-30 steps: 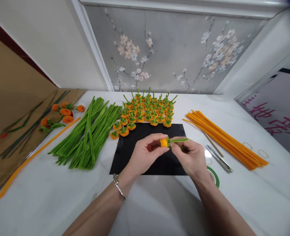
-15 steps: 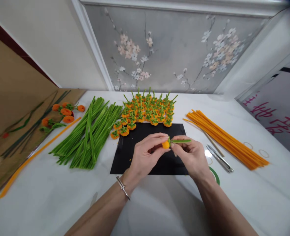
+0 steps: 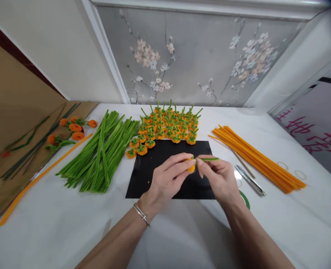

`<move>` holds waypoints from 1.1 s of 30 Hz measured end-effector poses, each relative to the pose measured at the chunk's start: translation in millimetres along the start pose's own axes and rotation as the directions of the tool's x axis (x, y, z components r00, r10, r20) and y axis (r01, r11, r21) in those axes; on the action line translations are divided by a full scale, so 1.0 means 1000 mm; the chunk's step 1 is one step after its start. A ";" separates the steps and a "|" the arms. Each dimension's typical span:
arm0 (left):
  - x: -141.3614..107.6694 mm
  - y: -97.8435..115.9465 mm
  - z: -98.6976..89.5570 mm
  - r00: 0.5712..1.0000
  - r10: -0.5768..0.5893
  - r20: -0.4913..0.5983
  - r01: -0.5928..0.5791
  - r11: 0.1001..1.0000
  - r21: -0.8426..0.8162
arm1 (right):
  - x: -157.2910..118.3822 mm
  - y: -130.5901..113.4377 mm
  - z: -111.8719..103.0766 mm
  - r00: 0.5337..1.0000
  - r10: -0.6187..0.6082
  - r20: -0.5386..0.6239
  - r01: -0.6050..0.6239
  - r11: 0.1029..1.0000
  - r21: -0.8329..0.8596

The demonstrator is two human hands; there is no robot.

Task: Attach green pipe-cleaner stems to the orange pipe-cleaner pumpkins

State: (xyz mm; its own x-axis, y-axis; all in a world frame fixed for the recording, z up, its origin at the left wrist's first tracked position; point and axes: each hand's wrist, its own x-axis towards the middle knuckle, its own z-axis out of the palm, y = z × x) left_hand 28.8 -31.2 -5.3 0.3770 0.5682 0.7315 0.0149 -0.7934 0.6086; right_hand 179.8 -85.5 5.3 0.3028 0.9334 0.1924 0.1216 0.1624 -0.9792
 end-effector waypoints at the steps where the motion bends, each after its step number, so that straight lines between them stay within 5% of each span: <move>1: 0.000 0.002 -0.001 0.999 -0.019 0.026 0.020 0.999 -0.033 | 0.000 0.000 -0.001 1.000 -0.020 -0.013 0.019 0.999 -0.028; 4: 0.004 0.008 -0.003 0.947 -0.308 0.087 0.320 0.894 -0.314 | 0.001 -0.001 -0.004 0.993 -0.115 0.022 0.117 0.980 -0.163; 7: 0.009 0.009 -0.006 0.727 -0.628 0.278 0.645 0.488 -0.588 | 0.003 0.000 -0.007 0.963 -0.224 0.147 0.255 0.935 -0.247; 10: 0.012 0.005 -0.010 0.542 -0.687 0.484 0.795 0.233 -0.560 | 0.004 0.000 -0.006 0.945 -0.265 0.193 0.309 0.915 -0.260; 13: 0.013 0.000 -0.013 0.495 -0.681 0.540 0.835 0.200 -0.513 | 0.004 -0.001 -0.004 0.962 -0.229 0.148 0.264 0.920 -0.290; 16: 0.014 -0.002 -0.014 0.499 -0.697 0.515 0.856 0.305 -0.418 | 0.003 0.000 -0.003 0.974 -0.181 0.137 0.216 0.924 -0.316; 22: 0.012 -0.003 -0.011 0.739 -0.563 0.371 0.646 0.747 -0.154 | 0.002 0.002 -0.001 0.971 -0.151 0.184 0.212 0.900 -0.382; 28: 0.008 -0.007 -0.011 0.790 -0.507 0.345 0.558 0.828 -0.060 | 0.004 0.003 -0.003 0.962 -0.116 0.248 0.203 0.910 -0.361; 33: 0.012 -0.005 -0.015 0.790 -0.519 0.327 0.561 0.826 -0.046 | 0.005 0.003 -0.006 0.954 -0.085 0.286 0.194 0.906 -0.377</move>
State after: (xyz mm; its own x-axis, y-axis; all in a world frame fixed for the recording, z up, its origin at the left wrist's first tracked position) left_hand 19.1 -17.1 4.7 0.5932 0.7887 0.1615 0.1814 -0.3264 0.9276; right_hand 187.2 -81.7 3.5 0.0080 0.9686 0.2483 0.5254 0.2072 -0.8253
